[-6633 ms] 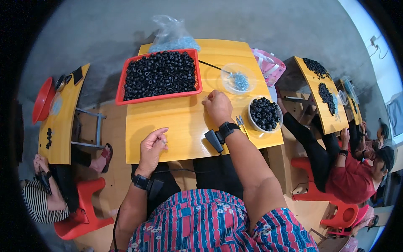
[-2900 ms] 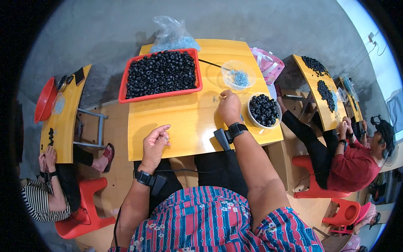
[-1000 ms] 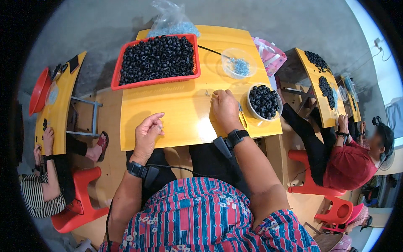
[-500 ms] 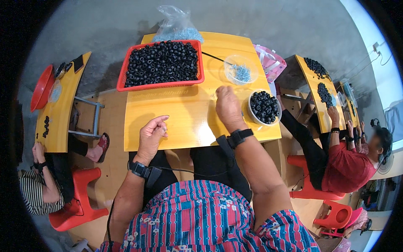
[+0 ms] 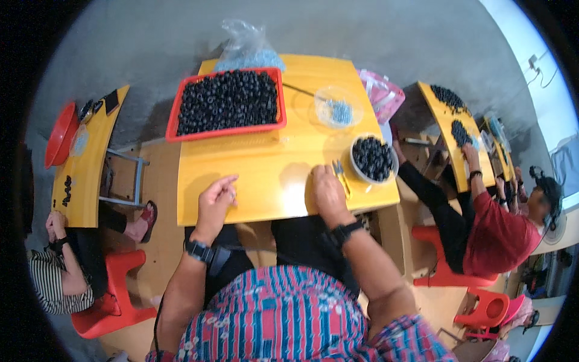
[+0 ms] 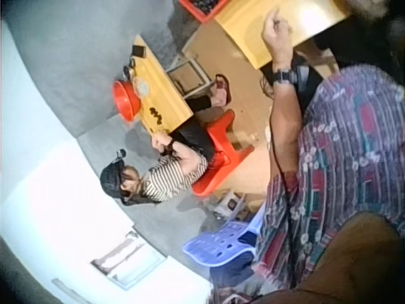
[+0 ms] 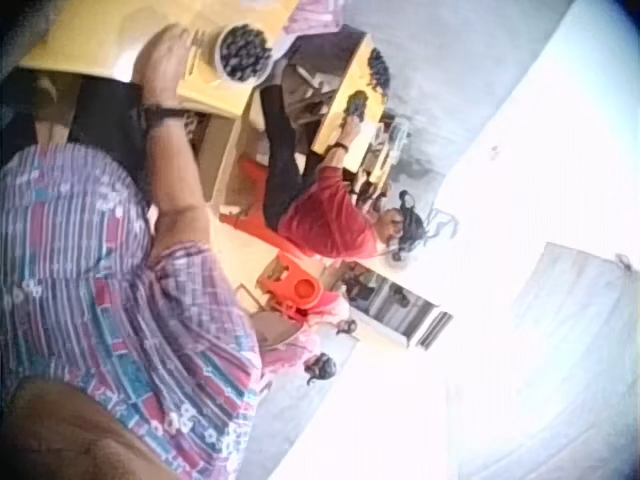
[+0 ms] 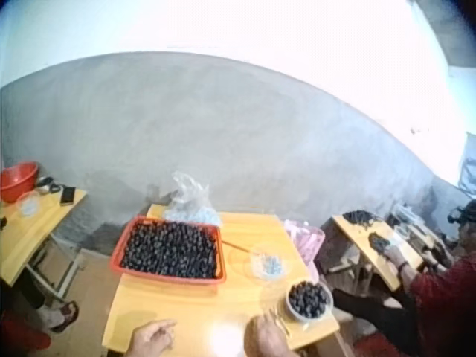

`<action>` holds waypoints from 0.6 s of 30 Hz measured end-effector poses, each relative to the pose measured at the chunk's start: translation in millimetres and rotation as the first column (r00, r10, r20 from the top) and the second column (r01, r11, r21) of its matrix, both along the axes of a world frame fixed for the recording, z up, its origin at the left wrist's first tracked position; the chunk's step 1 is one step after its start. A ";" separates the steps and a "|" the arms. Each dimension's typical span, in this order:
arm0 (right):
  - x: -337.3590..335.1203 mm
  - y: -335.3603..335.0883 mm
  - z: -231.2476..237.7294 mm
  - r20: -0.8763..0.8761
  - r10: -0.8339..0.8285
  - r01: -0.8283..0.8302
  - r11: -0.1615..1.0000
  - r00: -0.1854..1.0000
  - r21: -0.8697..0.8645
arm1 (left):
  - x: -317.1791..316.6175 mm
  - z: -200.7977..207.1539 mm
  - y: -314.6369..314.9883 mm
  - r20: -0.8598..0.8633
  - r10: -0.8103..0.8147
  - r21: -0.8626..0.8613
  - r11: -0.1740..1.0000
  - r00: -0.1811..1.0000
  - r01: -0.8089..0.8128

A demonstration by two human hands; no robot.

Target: The worker is assembling small black plastic components by inserting metal pins and organizing them into containers.

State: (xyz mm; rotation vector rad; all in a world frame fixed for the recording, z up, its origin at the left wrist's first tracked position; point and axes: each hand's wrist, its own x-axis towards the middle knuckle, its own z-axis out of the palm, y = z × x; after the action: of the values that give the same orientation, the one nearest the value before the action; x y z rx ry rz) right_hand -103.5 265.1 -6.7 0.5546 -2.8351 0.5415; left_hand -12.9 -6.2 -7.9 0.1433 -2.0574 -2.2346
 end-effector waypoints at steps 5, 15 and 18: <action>-21.2 -2.5 1.5 -0.045 0.059 -0.064 0.992 0.997 -0.112 | -2.1 3.5 -6.9 -0.002 0.027 0.030 0.999 1.000 -0.027; -39.8 -44.7 32.0 0.130 0.026 0.051 0.831 0.991 -0.554 | -1.5 5.4 -2.6 0.017 0.032 0.015 0.999 0.999 -0.033; -60.4 -76.7 17.2 0.187 -0.006 0.133 0.722 0.982 -0.679 | -4.5 6.1 0.0 0.026 0.039 -0.002 0.999 0.999 -0.039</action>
State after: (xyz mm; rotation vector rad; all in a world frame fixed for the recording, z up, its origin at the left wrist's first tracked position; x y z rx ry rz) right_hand -163.9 188.4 10.5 0.2502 -2.4847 1.6008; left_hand -17.4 -6.2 -1.8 0.2110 -2.0502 -2.2206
